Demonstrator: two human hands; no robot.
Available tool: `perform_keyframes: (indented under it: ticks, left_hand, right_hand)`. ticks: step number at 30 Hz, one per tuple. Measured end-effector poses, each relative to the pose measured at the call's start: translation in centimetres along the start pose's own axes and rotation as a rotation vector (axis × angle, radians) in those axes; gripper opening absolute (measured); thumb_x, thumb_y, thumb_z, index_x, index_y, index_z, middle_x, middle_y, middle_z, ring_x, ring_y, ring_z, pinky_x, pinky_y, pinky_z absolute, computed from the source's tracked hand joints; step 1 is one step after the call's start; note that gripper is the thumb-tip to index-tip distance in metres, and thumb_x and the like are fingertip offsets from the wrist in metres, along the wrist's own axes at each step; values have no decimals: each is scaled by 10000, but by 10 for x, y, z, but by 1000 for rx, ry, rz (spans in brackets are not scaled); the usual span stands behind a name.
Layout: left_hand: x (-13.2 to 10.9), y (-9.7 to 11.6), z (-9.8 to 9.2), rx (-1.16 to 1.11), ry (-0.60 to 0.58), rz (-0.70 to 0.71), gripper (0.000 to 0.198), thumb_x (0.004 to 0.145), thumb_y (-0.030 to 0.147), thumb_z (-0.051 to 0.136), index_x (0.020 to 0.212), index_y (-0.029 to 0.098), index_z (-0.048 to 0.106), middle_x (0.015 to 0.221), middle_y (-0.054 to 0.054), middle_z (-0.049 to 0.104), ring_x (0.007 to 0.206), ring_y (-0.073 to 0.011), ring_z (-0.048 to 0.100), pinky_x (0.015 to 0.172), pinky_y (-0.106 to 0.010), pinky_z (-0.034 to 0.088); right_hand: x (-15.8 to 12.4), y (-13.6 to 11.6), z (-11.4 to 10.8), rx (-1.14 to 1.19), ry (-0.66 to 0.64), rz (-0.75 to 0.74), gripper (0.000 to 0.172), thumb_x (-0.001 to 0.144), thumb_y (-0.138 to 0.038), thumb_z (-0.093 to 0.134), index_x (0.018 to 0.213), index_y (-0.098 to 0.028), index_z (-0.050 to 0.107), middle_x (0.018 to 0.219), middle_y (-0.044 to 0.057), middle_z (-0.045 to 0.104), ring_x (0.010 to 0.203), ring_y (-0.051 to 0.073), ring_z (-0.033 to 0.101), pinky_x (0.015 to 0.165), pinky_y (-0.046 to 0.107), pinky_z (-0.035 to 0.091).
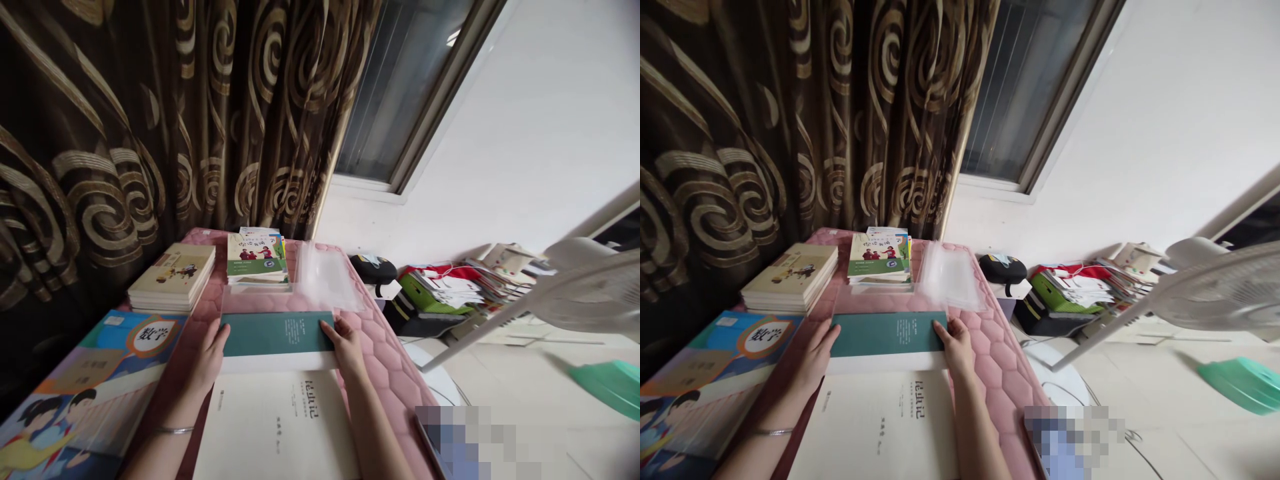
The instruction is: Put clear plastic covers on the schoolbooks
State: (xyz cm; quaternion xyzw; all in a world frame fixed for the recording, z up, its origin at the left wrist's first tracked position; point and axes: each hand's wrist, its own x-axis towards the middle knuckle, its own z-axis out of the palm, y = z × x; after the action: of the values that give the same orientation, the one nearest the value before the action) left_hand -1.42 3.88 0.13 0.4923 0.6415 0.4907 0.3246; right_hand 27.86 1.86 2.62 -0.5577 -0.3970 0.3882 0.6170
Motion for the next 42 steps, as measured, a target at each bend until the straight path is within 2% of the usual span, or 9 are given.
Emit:
perform_keyframes:
  ticks: [5,10,18,26,33,38,42]
  left_hand:
    - [0,0,3,-11,11,7,427,821,446,560,1156,191,632,1235,-114,670,1222,-287,562,1027,-386,454]
    - [2,-5,5,-27,8,28,401,814,466,550,1116,216,632,1206,-92,683,1203,-269,573,1008,-364,459]
    - [2,-7,7,-58,-5,32,383,800,452,541,1088,204,588,1272,-107,635,1225,-244,544,1040,-350,431]
    - [3,-7,8,-88,-9,-30,404,800,446,556,1120,200,571,1340,-133,591,1270,-263,520,1058,-374,422]
    - [3,-6,8,-70,17,-14,380,773,457,552,1058,207,572,1261,-127,633,1232,-273,545,1049,-389,424]
    - [1,1,6,-88,-29,33,352,739,534,543,910,229,588,1051,-82,701,1117,-282,603,960,-377,490]
    - [0,4,6,-71,-3,59,364,749,532,556,940,225,597,1086,-86,697,1137,-273,590,969,-354,481]
  right_hand:
    - [-1,1,-1,34,8,17,334,543,-492,792,782,-289,675,811,54,720,878,304,658,684,364,529]
    - [0,5,-2,41,2,28,291,502,-433,804,738,-332,668,843,55,729,956,354,633,722,399,533]
    - [0,6,-3,61,11,37,283,522,-469,795,727,-330,658,854,47,734,970,348,629,713,385,534]
    - [1,8,-2,55,18,39,273,521,-451,797,732,-347,658,842,45,732,989,356,629,702,396,539]
    - [4,10,-3,33,1,40,279,525,-443,786,762,-351,671,789,31,720,954,348,644,685,389,531]
    - [5,5,-11,-42,17,39,290,509,-398,788,778,-373,682,782,21,713,937,339,645,675,381,527]
    - [0,5,-9,-39,62,8,261,519,-440,792,727,-332,677,734,32,700,855,320,653,631,363,519]
